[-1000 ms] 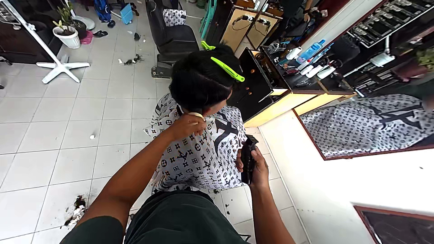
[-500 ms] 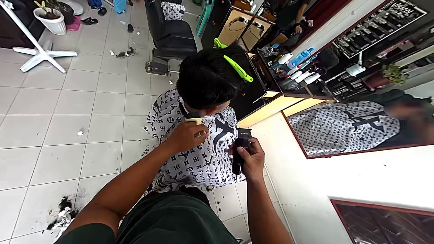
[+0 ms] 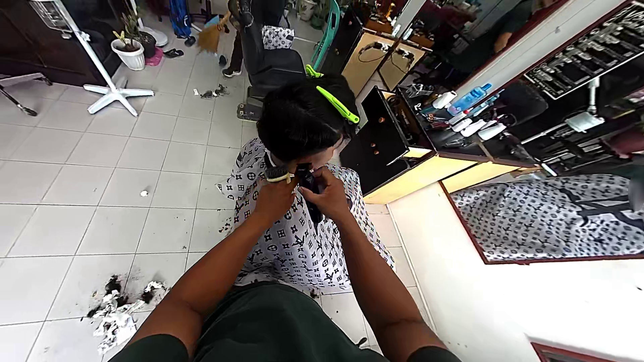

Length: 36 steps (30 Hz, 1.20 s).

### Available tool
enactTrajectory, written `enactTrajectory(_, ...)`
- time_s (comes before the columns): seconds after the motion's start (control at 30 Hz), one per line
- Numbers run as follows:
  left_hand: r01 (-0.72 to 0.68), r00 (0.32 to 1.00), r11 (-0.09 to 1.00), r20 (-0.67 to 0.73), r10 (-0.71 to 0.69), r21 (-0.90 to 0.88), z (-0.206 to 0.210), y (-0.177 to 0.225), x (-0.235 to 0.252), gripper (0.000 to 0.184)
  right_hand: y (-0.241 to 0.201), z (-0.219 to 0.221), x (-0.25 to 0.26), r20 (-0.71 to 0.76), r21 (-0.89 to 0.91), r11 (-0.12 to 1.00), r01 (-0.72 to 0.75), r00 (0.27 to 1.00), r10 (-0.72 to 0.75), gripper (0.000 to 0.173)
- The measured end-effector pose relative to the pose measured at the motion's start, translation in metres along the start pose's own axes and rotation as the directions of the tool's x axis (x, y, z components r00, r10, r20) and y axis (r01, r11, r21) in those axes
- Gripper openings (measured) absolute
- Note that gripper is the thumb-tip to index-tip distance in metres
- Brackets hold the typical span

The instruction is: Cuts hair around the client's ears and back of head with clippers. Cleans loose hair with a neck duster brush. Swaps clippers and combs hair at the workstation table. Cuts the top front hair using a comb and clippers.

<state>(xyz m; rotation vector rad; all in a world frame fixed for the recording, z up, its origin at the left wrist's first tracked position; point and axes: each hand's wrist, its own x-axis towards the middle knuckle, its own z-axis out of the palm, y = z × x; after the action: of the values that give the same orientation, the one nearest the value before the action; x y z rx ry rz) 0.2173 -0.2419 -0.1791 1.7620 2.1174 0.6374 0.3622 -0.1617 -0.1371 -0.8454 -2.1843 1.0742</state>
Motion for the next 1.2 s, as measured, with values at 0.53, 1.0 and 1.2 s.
enactTrajectory(0.53,0.223,0.974,0.973,0.023,-0.225,0.060,0.007,0.020,-0.001,0.027,0.005,0.008,0.011,-0.018,-0.165,0.985,0.046,0.999,-0.049,0.044)
enactTrajectory(1.0,0.170,0.984,0.983,-0.064,-0.166,0.063,0.013,0.014,-0.002,0.024,0.002,0.013,0.012,-0.040,-0.189,0.981,0.040,0.998,-0.048,0.044)
enactTrajectory(1.2,0.164,0.986,0.983,-0.057,-0.160,0.078,0.010,0.014,-0.003,0.025,0.002,0.014,0.014,-0.054,-0.188,0.982,0.036,0.997,-0.046,0.048)
